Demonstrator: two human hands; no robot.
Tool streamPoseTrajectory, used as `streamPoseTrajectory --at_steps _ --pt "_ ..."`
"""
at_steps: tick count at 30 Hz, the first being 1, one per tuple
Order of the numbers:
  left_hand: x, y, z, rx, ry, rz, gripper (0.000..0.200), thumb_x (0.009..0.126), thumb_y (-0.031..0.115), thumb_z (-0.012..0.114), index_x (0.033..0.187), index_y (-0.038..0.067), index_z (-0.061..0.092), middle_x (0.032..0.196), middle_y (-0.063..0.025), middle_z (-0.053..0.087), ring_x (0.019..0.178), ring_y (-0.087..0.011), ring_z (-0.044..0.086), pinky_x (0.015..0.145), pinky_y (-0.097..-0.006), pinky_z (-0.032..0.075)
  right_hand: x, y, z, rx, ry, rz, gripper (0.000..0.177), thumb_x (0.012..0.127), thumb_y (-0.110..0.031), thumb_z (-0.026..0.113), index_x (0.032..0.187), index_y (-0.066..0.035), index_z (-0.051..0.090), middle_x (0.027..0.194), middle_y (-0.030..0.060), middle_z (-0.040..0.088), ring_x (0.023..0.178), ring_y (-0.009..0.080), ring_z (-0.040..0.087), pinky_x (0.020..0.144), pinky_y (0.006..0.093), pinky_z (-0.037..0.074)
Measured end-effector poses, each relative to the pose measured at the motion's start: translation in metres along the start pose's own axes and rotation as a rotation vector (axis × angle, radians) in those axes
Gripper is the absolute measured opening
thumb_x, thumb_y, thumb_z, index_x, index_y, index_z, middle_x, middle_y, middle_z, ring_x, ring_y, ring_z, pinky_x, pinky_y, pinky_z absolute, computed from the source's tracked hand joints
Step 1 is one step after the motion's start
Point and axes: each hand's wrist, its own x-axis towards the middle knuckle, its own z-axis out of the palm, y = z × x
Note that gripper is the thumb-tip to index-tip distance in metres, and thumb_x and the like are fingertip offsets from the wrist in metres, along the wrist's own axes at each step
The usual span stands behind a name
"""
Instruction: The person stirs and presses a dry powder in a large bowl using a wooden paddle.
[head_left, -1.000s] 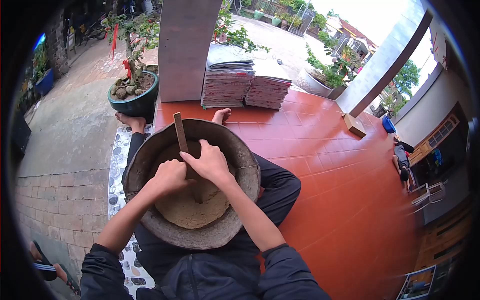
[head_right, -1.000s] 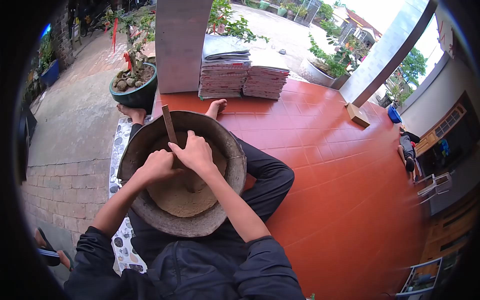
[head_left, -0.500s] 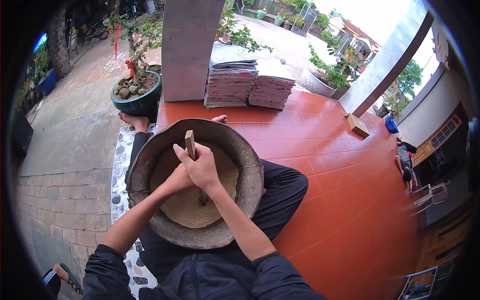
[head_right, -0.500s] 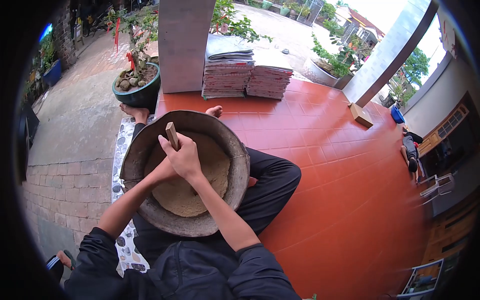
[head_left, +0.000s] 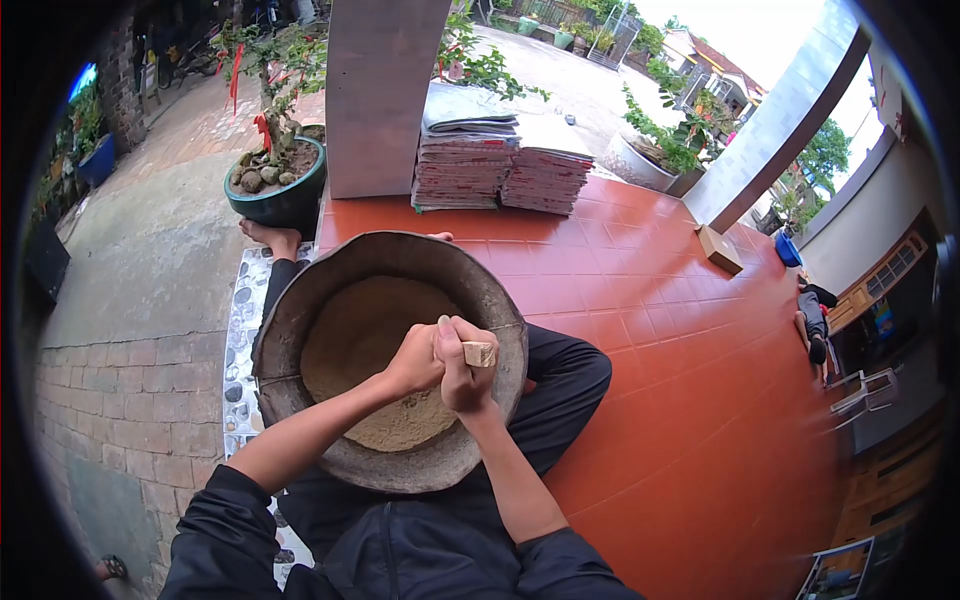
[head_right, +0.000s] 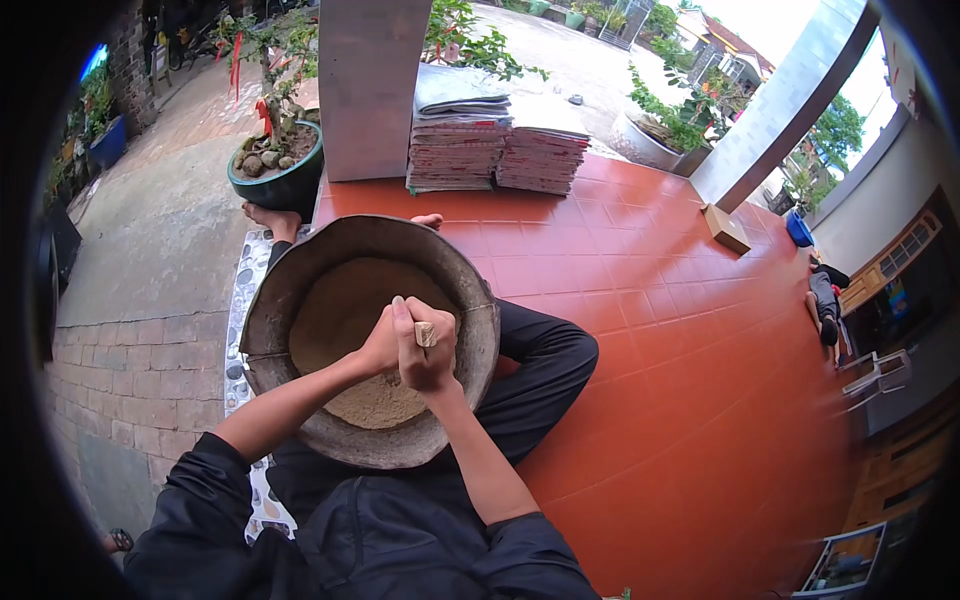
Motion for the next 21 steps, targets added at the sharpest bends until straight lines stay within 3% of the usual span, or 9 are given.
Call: streamPoseTrajectory --at_steps 3,4,5,7,10,15,16,18,21 --pt "-0.025 -0.005 0.021 -0.109 -0.049 -0.051 0.017 0.079 0.012 0.059 0.079 -0.005 0.059 0.072 -0.0256 0.058 0.07 -0.0353 0.067 0.061 -0.04 0.049 -0.024 0.003 -0.004 0.05 0.111 0.168 0.041 0.097 -0.014 0.047 0.059 -0.007 0.035 0.052 -0.0025 0.033 0.047 0.0062 0.03 0.046 0.026 0.028" --pt "-0.037 -0.015 0.033 -0.147 -0.083 -0.112 0.019 0.078 0.014 0.06 0.079 -0.005 0.061 0.073 -0.0265 0.059 0.072 -0.0341 0.068 0.062 -0.0413 0.05 -0.027 -0.008 -0.003 0.231 0.146 0.291 0.041 0.098 -0.013 0.044 0.059 -0.01 0.032 0.051 -0.0044 0.029 0.044 0.0057 0.026 0.043 0.0259 0.025" --pt "-0.051 -0.02 0.044 -0.149 -0.131 -0.228 0.02 0.077 0.014 0.061 0.078 -0.005 0.062 0.074 -0.0277 0.06 0.073 -0.0378 0.067 0.064 -0.0434 0.05 -0.032 -0.008 -0.009 0.34 0.204 0.428 0.042 0.099 -0.013 0.043 0.059 -0.011 0.031 0.049 -0.0037 0.028 0.041 0.0064 0.025 0.041 0.0255 0.024" --pt "-0.06 -0.018 0.047 -0.059 -0.273 -0.189 0.02 0.078 0.016 0.062 0.078 -0.005 0.063 0.075 -0.0279 0.061 0.075 -0.041 0.065 0.065 -0.0446 0.05 -0.049 -0.007 -0.022 0.442 0.245 0.437 0.041 0.098 -0.014 0.041 0.059 -0.012 0.029 0.047 -0.003 0.026 0.039 0.0076 0.023 0.04 0.0259 0.023" --pt "-0.059 0.001 0.039 0.04 -0.43 -0.162 0.02 0.078 0.017 0.064 0.076 -0.004 0.063 0.072 -0.027 0.06 0.075 -0.0427 0.063 0.065 -0.0458 0.05 -0.065 -0.016 -0.029 0.474 0.263 0.38 0.041 0.098 -0.017 0.038 0.059 -0.012 0.029 0.046 -0.0016 0.025 0.039 0.0092 0.021 0.041 0.0273 0.024" --pt "-0.016 0.028 0.006 0.189 -0.313 0.143 0.018 0.074 0.015 0.066 0.075 -0.001 0.059 0.072 -0.0238 0.061 0.072 -0.0431 0.061 0.063 -0.0464 0.049 -0.057 -0.042 -0.03 0.539 0.27 0.118 0.042 0.098 -0.023 0.038 0.059 -0.011 0.032 0.053 0.0023 0.036 0.051 0.0146 0.037 0.06 0.0314 0.04" --pt "-0.005 0.019 0.001 0.224 -0.184 0.29 0.015 0.074 0.014 0.067 0.074 0.001 0.058 0.072 -0.0199 0.062 0.072 -0.0396 0.061 0.063 -0.0458 0.048 -0.051 -0.048 -0.022 0.33 0.237 0.022 0.04 0.098 -0.022 0.039 0.06 -0.008 0.036 0.057 0.0043 0.041 0.056 0.0161 0.042 0.066 0.0326 0.042" --pt "0.013 0.011 -0.016 0.33 -0.05 0.297 0.02 0.079 0.016 0.067 0.068 0.002 0.057 0.069 -0.0149 0.058 0.071 -0.0351 0.058 0.065 -0.0447 0.047 -0.04 -0.057 -0.005 0.038 0.18 -0.033 0.033 0.095 -0.015 0.042 0.065 -0.001 0.045 0.068 0.009 0.051 0.069 0.0197 0.053 0.081 0.0365 0.046" --pt "0.01 -0.017 -0.025 0.359 0.03 0.22 0.025 0.081 0.018 0.067 0.066 0.001 0.056 0.068 -0.0143 0.055 0.071 -0.0348 0.056 0.066 -0.0446 0.047 -0.038 -0.014 0.014 -0.045 0.079 -0.118 0.032 0.093 -0.013 0.043 0.064 0.0 0.043 0.064 0.0091 0.047 0.063 0.0192 0.048 0.077 0.0355 0.047"
